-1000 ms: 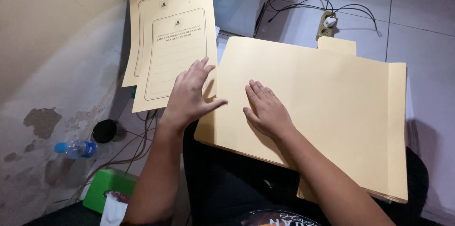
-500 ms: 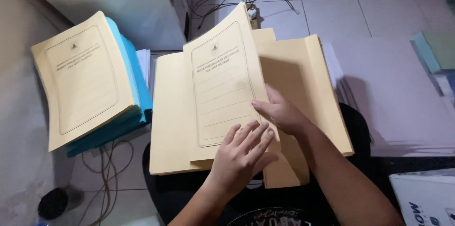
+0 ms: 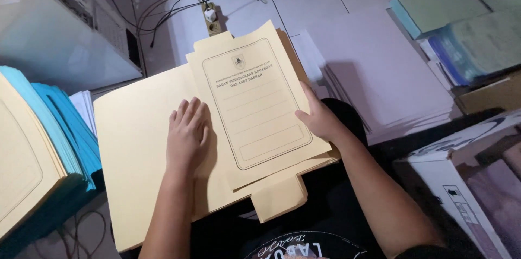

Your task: The person folds the flaps of a large manila file folder while sitting. They repeatedly open the folder, fold the top and bottom flaps inward, and smooth the surface with their hands.

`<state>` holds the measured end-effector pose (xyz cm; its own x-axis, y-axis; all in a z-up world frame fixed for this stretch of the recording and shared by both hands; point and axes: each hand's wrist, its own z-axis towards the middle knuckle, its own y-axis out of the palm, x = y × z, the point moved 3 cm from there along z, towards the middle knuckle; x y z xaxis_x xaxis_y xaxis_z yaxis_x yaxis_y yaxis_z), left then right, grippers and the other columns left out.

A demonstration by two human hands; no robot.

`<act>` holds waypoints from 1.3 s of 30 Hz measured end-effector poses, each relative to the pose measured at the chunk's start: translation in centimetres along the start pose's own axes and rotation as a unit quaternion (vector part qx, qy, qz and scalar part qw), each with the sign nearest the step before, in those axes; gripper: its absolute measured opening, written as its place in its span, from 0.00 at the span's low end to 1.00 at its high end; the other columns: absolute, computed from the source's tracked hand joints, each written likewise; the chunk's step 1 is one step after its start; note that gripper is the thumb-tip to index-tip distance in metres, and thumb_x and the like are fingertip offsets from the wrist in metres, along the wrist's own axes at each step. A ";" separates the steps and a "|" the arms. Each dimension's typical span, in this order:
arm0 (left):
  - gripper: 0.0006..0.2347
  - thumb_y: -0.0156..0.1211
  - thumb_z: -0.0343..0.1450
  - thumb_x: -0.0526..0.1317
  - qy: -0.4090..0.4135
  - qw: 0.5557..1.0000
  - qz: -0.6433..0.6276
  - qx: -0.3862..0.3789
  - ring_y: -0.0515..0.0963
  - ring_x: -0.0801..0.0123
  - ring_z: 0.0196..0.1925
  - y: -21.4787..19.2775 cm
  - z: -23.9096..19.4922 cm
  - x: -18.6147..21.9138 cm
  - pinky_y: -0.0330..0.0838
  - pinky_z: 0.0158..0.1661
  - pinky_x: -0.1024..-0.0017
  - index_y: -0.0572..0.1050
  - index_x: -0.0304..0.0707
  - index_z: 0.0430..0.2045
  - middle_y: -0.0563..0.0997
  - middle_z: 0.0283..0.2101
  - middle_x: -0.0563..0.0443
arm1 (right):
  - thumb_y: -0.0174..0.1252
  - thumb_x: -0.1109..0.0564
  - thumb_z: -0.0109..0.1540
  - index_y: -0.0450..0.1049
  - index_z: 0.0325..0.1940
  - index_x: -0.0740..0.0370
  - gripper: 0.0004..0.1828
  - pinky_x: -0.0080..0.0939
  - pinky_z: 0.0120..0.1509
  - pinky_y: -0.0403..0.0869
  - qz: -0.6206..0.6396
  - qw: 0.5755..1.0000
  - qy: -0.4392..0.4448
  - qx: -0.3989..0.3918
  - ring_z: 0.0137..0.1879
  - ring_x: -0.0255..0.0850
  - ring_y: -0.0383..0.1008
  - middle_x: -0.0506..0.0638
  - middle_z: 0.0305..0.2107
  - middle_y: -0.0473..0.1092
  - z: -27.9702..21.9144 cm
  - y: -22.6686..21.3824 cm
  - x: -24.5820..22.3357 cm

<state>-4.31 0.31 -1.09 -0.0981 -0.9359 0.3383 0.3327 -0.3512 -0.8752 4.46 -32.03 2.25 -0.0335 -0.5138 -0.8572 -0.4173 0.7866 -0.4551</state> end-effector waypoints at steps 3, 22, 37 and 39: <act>0.21 0.52 0.73 0.41 -0.034 0.999 -0.001 -0.024 0.63 0.48 0.74 -0.4 0.1 0.5 0.53 0.70 0.49 0.72 0.43 0.64 0.69 0.71 0.45 | 0.52 0.64 0.64 0.43 0.82 0.57 0.43 0.61 0.82 0.49 -0.008 1.000 -0.019 -0.007 0.80 0.57 0.47 0.66 0.75 0.48 0.6 -0.3 0.8; 0.21 0.52 0.74 0.48 -0.066 0.998 0.006 -0.009 0.62 0.50 0.75 0.8 -0.2 -1.0 0.48 0.71 0.48 0.73 0.52 0.63 0.69 0.71 0.49 | 0.50 0.65 0.64 0.43 0.83 0.49 0.45 0.57 0.81 0.52 -0.024 0.995 -0.095 0.002 0.79 0.54 0.50 0.60 0.75 0.50 -1.5 0.7 -0.8; 0.21 0.45 0.75 0.45 -0.036 0.998 -0.045 -0.040 0.58 0.44 0.75 0.3 -0.5 -2.0 0.48 0.69 0.43 0.65 0.42 0.64 0.66 0.71 0.48 | 0.47 0.68 0.62 0.39 0.80 0.61 0.44 0.40 0.82 0.41 -0.002 0.999 -0.043 0.030 0.82 0.37 0.40 0.52 0.78 0.42 -1.4 0.5 -3.3; 0.20 0.47 0.76 0.43 -0.035 0.998 -0.051 -0.032 0.59 0.44 0.75 0.7 -0.7 -2.3 0.49 0.69 0.43 0.66 0.43 0.64 0.66 0.72 0.48 | 0.42 0.71 0.62 0.42 0.81 0.59 0.42 0.41 0.79 0.55 0.140 0.990 -0.030 0.013 0.77 0.40 0.53 0.51 0.75 0.51 -1.5 0.4 -4.3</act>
<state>-4.52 2.19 -2.71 -0.0608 -0.8921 0.4476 0.2636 -0.4469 -0.8549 3.10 -29.95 6.11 -0.0907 -0.2530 -0.9632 -0.3750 0.9047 -0.2023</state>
